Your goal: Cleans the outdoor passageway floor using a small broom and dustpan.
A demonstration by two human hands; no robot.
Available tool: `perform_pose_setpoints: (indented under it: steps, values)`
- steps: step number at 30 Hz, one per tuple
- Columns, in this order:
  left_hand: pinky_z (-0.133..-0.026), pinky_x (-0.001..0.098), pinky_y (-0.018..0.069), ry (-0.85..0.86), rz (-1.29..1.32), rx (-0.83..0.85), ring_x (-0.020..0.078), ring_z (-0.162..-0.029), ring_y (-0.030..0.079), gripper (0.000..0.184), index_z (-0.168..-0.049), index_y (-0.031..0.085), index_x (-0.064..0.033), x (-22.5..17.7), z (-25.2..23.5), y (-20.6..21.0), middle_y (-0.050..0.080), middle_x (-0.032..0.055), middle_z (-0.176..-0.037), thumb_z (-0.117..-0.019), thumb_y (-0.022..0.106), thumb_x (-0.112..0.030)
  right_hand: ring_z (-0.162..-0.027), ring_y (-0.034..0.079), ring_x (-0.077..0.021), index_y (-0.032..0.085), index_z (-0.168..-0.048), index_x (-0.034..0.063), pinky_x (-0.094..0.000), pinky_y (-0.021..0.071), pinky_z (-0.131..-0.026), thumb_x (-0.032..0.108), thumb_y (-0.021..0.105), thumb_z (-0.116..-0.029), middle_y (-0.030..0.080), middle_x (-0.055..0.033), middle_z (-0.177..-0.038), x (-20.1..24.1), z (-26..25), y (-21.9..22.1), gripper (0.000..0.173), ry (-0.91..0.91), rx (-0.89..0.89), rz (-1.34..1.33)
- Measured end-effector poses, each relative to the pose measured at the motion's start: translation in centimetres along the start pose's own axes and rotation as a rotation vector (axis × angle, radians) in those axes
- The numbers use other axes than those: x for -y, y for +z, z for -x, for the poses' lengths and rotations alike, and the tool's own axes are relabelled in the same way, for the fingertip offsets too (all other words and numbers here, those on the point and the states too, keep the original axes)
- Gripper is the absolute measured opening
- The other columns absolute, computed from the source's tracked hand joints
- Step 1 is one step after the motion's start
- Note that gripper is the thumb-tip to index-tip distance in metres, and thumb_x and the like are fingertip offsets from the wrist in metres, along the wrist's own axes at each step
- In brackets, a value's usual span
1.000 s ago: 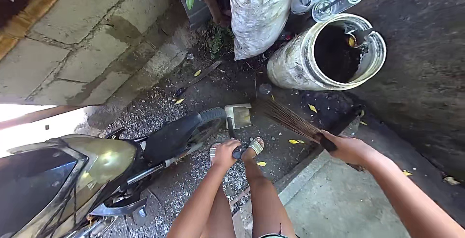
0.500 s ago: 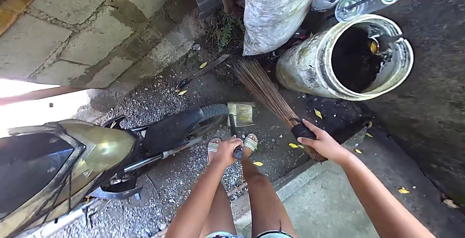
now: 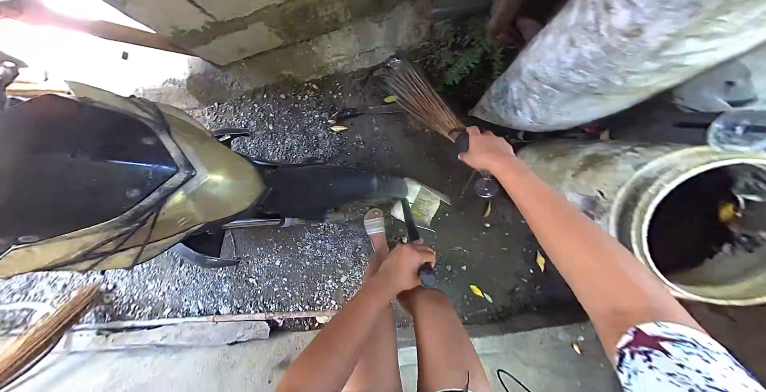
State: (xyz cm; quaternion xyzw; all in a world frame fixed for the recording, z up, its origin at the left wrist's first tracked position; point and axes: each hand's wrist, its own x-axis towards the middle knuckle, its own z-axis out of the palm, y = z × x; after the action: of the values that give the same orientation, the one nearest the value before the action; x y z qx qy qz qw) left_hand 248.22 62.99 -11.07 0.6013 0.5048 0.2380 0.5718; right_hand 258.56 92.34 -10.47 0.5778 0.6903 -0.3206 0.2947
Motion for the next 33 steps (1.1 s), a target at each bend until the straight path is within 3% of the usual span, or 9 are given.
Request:
perform_pose_setpoints:
  steps: [5,9,13,17,21,23,26,30,33]
  values:
    - [-0.117,0.0487,0.0407,0.025,-0.005,0.018,0.0362,-0.115,0.069,0.019,-0.092,0.073,0.0078,0.9,0.7,-1.4,0.074,0.0217,-0.109,-0.074,0.075,0.014,-0.132,0.05,-0.051,0.05,-0.139,-0.0101,-0.0682,0.0385,-0.106,0.023,0.068,-0.0969,0.054,-0.0358,-0.137,7.2,-7.6,-0.1,0.057,0.05,0.074,-0.049]
    - [-0.119,0.0475,0.0373,-0.021,-0.052,0.131,0.0352,-0.12,0.066,0.02,-0.099,0.073,0.0058,0.6,0.0,-1.7,0.074,0.0199,-0.114,-0.0797,0.074,0.008,-0.13,0.053,-0.049,0.056,-0.132,-0.0131,-0.0659,0.0403,-0.106,0.02,0.072,-0.0939,0.056,-0.0359,-0.134,12.1,-8.0,1.9,0.053,0.032,0.125,-0.193]
    - [-0.12,0.0478,0.036,-0.015,-0.039,0.156,0.0358,-0.121,0.065,0.019,-0.101,0.072,0.0065,1.0,-0.8,-2.4,0.073,0.0209,-0.115,-0.0824,0.072,0.008,-0.134,0.047,-0.0472,0.045,-0.145,-0.0092,-0.0638,0.0369,-0.11,0.016,0.073,-0.0948,0.05,-0.0346,-0.141,12.9,-9.3,2.5,0.063,-0.045,0.122,-0.48]
    - [-0.118,0.0481,0.038,-0.008,-0.052,0.19,0.0359,-0.121,0.065,0.019,-0.101,0.072,0.0059,1.3,-0.8,-2.9,0.072,0.0205,-0.117,-0.0817,0.072,0.008,-0.141,0.04,-0.0463,0.04,-0.15,-0.0067,-0.0638,0.0321,-0.113,0.017,0.069,-0.0984,0.044,-0.0326,-0.149,12.1,-7.1,0.1,0.064,-0.022,0.1,-0.648]
    - [-0.118,0.0474,0.0379,0.007,-0.035,0.186,0.0353,-0.12,0.066,0.017,-0.1,0.073,0.006,1.3,-0.7,-3.0,0.073,0.0204,-0.115,-0.0827,0.072,0.006,-0.125,0.055,-0.0452,0.036,-0.155,0.0012,-0.0624,0.0469,-0.101,0.017,0.061,-0.1032,0.047,-0.0305,-0.146,10.6,-4.5,-3.4,0.059,-0.061,0.123,-0.745]
    - [-0.118,0.0481,0.0376,0.008,-0.024,0.183,0.0355,-0.119,0.066,0.017,-0.1,0.072,0.0059,1.4,-0.7,-3.1,0.073,0.0203,-0.115,-0.0829,0.073,0.006,-0.127,0.054,-0.044,0.037,-0.155,0.0016,-0.0621,0.0454,-0.102,0.016,0.061,-0.1033,0.047,-0.0296,-0.147,10.5,-4.3,-4.3,0.059,-0.083,0.112,-0.723]
    - [-0.118,0.0476,0.0375,0.006,-0.032,0.192,0.0356,-0.12,0.066,0.017,-0.1,0.073,0.0055,1.5,-0.7,-3.3,0.073,0.02,-0.116,-0.0828,0.073,0.005,-0.138,0.045,-0.0442,0.042,-0.151,-0.0028,-0.0623,0.034,-0.112,0.014,0.066,-0.1002,0.047,-0.0307,-0.148,12.0,-4.8,-4.2,0.059,-0.085,0.028,-0.614]
    - [-0.12,0.0492,0.0357,-0.017,-0.025,0.216,0.037,-0.125,0.063,0.021,-0.104,0.073,0.0051,1.3,-0.5,-4.0,0.072,0.0204,-0.12,-0.0831,0.073,0.006,-0.138,0.044,-0.0503,0.038,-0.153,-0.0035,-0.0681,0.0333,-0.111,0.021,0.066,-0.0998,0.048,-0.0343,-0.145,13.9,-7.3,-1.7,0.065,-0.006,-0.023,-0.455]
    - [-0.119,0.0505,0.0361,-0.019,-0.031,0.235,0.0377,-0.127,0.061,0.022,-0.105,0.073,0.0043,1.5,-0.4,-4.2,0.071,0.0202,-0.122,-0.0832,0.074,0.004,-0.138,0.044,-0.048,0.04,-0.149,-0.0077,-0.0641,0.0344,-0.112,0.022,0.065,-0.1009,0.047,-0.0345,-0.145,15.6,-9.3,0.6,0.061,0.067,0.024,-0.463]
